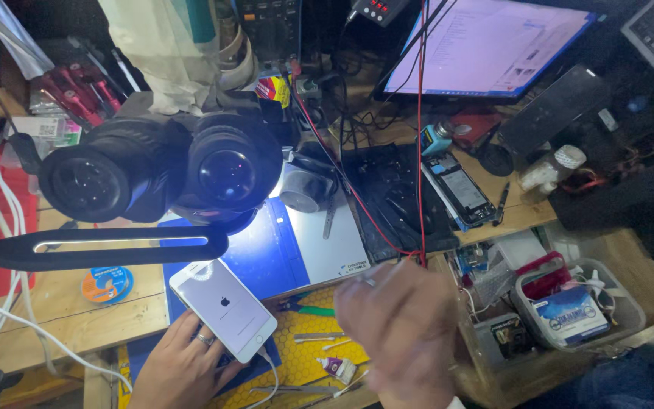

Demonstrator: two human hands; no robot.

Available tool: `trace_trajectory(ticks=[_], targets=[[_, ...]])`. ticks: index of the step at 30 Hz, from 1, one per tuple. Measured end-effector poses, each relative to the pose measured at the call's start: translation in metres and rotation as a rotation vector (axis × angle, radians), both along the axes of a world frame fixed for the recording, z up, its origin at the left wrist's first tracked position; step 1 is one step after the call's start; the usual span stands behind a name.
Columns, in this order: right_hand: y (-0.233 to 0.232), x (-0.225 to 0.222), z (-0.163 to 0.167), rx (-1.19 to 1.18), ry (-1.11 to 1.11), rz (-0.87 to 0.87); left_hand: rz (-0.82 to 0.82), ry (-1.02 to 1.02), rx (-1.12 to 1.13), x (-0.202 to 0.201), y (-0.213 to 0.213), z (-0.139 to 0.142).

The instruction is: The person works on a disassembled smartphone at a cluttered workbench, using a screwdriver to manipulate internal components. They connect a charging cable to the device, observe the screen lighting up, and then proceed to reassemble the phone by aligning and closing the casing.

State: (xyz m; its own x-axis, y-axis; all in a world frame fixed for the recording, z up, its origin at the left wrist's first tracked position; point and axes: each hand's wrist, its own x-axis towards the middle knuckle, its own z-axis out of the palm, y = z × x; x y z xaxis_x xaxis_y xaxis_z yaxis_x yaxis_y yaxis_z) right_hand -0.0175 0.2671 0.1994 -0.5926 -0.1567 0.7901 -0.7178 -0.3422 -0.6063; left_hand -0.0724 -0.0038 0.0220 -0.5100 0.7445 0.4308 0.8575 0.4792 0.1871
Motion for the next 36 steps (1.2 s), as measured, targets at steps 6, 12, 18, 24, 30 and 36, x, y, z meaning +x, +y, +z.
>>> trace_trajectory(ticks=[6, 12, 18, 24, 30, 36], targets=[[0.019, -0.003, -0.032, 0.698, -0.105, 0.082, 0.011, -0.040, -0.023, 0.004, -0.001, 0.009], [-0.002, 0.000, -0.108, 0.881, -0.449, -0.369, -0.013, -0.038, 0.009, 0.007, 0.001, 0.022], [-0.013, 0.005, -0.150, 0.813, -0.250, -0.714, 0.008, -0.003, 0.042, 0.010, 0.002, 0.032], [-0.019, 0.003, -0.171, 0.866, -0.184, -0.897, 0.012, -0.001, 0.032, 0.011, 0.001, 0.031], [-0.020, 0.004, -0.169, 0.854, -0.168, -0.904, 0.004, -0.006, 0.028, 0.010, 0.001, 0.031], [-0.020, 0.004, -0.172, 0.862, -0.157, -0.907, 0.009, 0.008, -0.024, 0.009, 0.001, 0.031]])
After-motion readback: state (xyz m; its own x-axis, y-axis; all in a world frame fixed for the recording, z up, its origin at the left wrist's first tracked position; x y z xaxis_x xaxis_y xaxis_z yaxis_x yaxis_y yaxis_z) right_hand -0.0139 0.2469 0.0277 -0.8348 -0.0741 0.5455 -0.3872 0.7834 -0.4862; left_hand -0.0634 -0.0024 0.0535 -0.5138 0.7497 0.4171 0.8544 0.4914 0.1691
